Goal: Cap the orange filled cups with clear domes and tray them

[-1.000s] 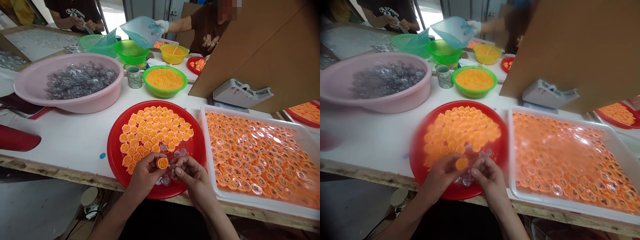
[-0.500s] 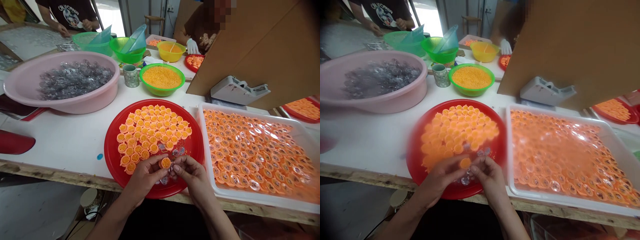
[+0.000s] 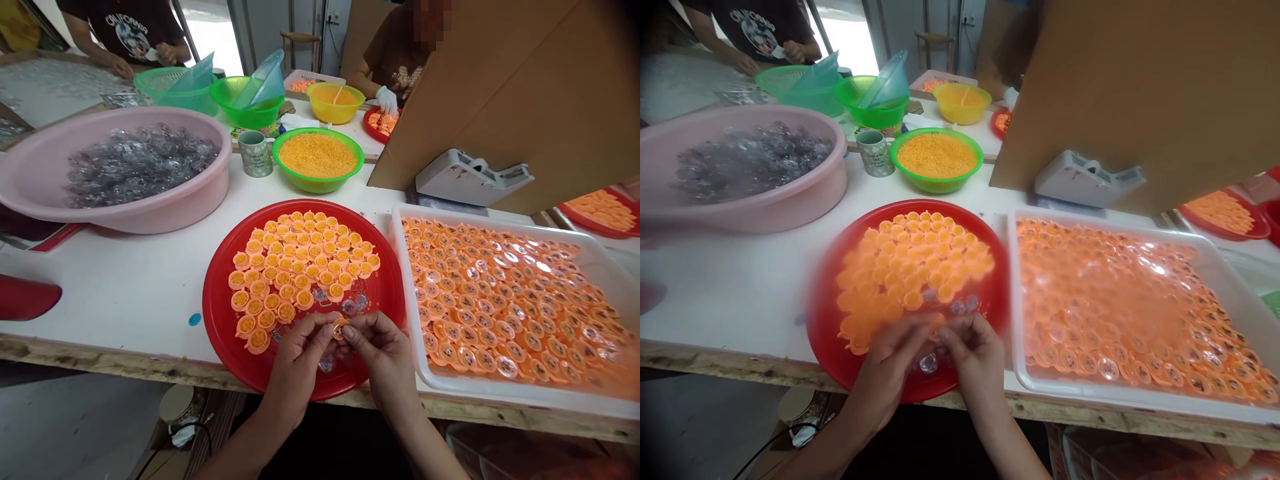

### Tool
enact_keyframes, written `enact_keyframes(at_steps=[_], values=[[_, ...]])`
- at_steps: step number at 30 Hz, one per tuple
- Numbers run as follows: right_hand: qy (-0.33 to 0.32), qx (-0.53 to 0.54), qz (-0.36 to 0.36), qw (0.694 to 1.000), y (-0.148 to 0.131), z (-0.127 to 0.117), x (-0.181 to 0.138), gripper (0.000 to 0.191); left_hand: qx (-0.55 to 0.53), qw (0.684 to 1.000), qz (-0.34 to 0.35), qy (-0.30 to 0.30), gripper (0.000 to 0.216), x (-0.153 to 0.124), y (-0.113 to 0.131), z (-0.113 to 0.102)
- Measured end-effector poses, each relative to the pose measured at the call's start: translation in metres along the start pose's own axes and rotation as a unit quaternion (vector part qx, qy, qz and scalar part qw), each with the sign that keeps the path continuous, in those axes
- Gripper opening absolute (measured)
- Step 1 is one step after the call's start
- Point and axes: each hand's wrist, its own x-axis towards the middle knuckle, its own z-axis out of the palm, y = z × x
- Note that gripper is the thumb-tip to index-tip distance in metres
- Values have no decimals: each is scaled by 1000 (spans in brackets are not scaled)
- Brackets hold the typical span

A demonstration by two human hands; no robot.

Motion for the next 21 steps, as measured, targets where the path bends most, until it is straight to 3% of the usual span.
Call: enact_keyframes(at_steps=[5, 10, 15, 21], values=[[23, -55, -64, 996, -4, 1, -3, 22, 64, 997, 42, -8, 13, 0, 6, -3], [8, -130, -122, 984, -4, -1, -10, 12, 3, 999, 23, -38, 35, 1, 11, -8], [18, -202, -188, 961, -5, -4, -16, 8, 4, 997, 18, -70, 17, 1, 13, -10], [17, -192, -218, 957, -8, -2, -17, 10, -84, 995, 1, -50, 19, 1, 6, -6]])
